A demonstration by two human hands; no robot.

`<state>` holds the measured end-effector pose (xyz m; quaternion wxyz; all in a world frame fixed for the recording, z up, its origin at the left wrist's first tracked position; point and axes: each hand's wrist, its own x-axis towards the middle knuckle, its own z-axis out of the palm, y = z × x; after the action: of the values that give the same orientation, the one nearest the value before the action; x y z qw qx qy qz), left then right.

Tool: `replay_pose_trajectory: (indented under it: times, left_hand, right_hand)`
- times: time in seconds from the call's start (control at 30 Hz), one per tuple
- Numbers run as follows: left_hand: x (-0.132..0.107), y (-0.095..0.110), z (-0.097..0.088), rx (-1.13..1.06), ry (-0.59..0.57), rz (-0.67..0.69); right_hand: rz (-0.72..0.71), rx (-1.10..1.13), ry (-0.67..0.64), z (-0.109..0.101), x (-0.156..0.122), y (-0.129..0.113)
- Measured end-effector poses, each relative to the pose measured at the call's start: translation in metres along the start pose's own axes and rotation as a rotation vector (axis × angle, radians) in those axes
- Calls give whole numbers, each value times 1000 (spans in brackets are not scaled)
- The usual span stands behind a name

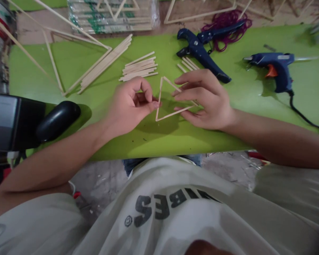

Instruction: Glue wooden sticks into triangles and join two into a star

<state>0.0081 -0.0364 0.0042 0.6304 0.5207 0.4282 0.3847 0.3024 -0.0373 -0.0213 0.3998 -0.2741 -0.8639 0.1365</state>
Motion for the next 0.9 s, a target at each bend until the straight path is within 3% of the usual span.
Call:
replay_pose_trajectory:
  times: [0.13, 0.27, 0.47, 0.53, 0.7, 0.9]
  left_hand:
    - [2, 2, 3, -114, 53, -100]
    - [0, 9, 6, -182, 4, -250]
    - [-3, 8, 7, -340, -9, -385]
    - [-3, 6, 9, -424, 2, -400]
    - [-3, 7, 16, -622, 3, -420]
    - [-2, 8, 17, -729, -49, -410]
  right_hand:
    - [-28, 8, 4, 1, 4, -3]
    - [13, -4, -6, 1, 3, -4]
    - [181, 69, -84, 4, -1, -2]
    - [228, 97, -94, 5, -2, -1]
    - [174, 162, -40, 9, -3, 4]
    - [211, 133, -15, 9, -2, 7]
